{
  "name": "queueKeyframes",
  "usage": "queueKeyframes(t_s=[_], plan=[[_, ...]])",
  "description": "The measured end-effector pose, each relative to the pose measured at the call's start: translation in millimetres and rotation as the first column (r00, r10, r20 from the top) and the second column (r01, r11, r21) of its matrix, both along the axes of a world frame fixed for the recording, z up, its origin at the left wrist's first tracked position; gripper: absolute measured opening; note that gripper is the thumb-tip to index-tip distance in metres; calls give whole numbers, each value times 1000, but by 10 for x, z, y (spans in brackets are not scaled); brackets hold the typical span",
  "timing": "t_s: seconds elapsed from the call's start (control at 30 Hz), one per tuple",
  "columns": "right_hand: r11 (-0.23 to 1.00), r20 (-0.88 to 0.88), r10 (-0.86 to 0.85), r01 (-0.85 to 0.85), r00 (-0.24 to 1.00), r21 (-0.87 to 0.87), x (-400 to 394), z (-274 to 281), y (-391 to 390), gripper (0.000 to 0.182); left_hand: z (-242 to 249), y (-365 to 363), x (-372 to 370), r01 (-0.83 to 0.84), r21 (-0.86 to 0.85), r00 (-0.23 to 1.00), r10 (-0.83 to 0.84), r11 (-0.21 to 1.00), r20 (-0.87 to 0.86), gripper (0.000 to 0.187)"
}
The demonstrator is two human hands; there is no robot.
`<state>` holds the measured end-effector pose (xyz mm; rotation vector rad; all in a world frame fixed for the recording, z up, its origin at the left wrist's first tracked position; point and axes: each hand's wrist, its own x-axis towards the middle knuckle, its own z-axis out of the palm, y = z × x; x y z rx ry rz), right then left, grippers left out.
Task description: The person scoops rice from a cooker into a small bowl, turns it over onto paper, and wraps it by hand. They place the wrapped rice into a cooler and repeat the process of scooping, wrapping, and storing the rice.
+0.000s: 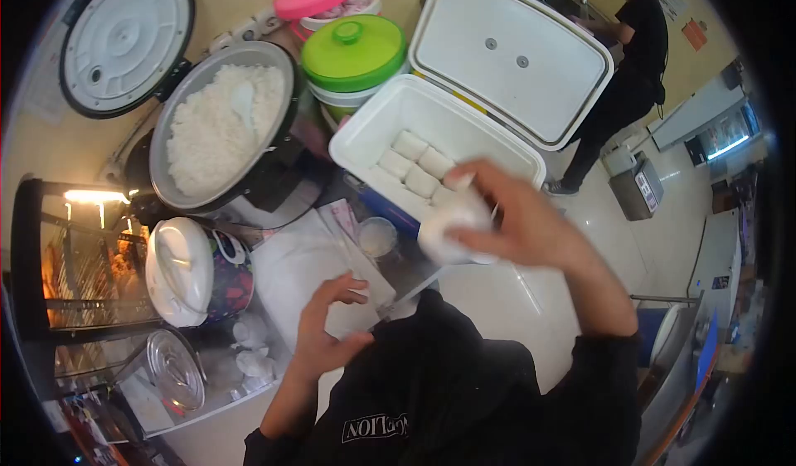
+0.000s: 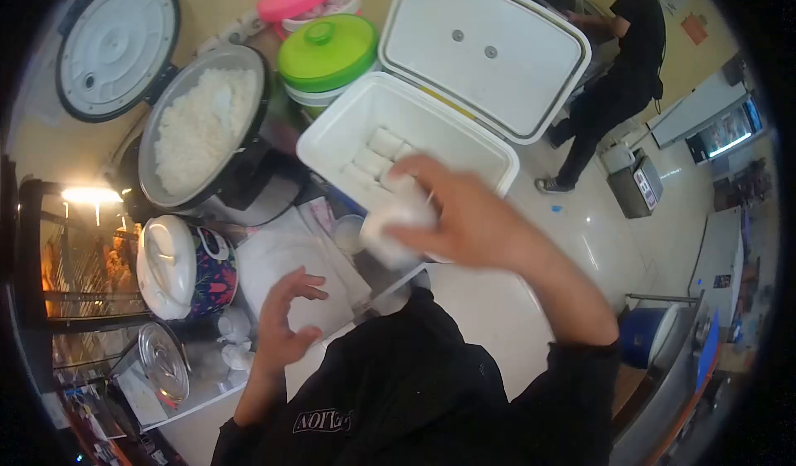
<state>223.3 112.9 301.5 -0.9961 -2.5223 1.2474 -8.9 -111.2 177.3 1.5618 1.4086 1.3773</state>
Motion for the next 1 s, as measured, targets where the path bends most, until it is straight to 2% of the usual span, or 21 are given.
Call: queueKeyframes(t_s=[0.03, 0.1, 0.17, 0.23, 0.27, 0.4, 0.5, 0.7, 0.8, 0.83, 0.87, 0.93, 1.0], plan=[[986, 139, -109, 90, 984, 138, 22, 42, 210, 54, -128, 18, 30, -46, -70, 998, 48, 997, 28, 75], [914, 338, -108, -40, 935, 403, 53, -380, 660, 53, -380, 42, 97, -135, -204, 986, 151, 970, 68, 72], [924, 597, 61, -271, 800, 268, -26, -778, 983, 53, -579, 25, 162, -155, -277, 986, 164, 948, 8, 65], [896, 741, 249, -439, 623, 69, -146, -1302, 1131, 54, -698, -20, 237, -173, -356, 985, 159, 918, -70, 62], [892, 768, 285, -452, 574, 6, -231, -1436, 1122, 55, -724, -40, 272, -185, -380, 982, 158, 906, -101, 58], [869, 792, 419, -449, 443, -208, -403, -1666, 993, 58, -917, -193, 388, -266, -466, 963, 254, 844, -90, 50], [907, 742, 396, -357, 541, -224, -328, -1694, 920, 58, -1097, -300, 451, -295, -491, 947, 318, 820, -38, 44], [906, 737, 398, -359, 546, -224, -348, -1674, 833, 56, -1048, -181, 532, -302, -490, 945, 325, 818, -41, 35], [930, 739, 350, -308, 576, -201, -342, -1737, 830, 55, -701, 244, 475, -336, -225, 940, 309, 915, -146, 30], [921, 739, 362, -337, 567, -193, -335, -1714, 849, 55, -477, 490, 436, -323, -31, 922, 307, 946, -236, 29], [913, 738, 374, -364, 562, -185, -315, -1653, 893, 54, -215, 778, 388, -277, 160, 892, 315, 948, -324, 28], [899, 721, 391, -405, 573, -166, -253, -1447, 1042, 54, 245, 1331, 353, -77, 266, 865, 197, 961, -461, 26], [887, 684, 414, -435, 601, -154, -171, -1205, 1198, 54, 510, 1889, 410, 126, 13, 744, -86, 992, -663, 31]])
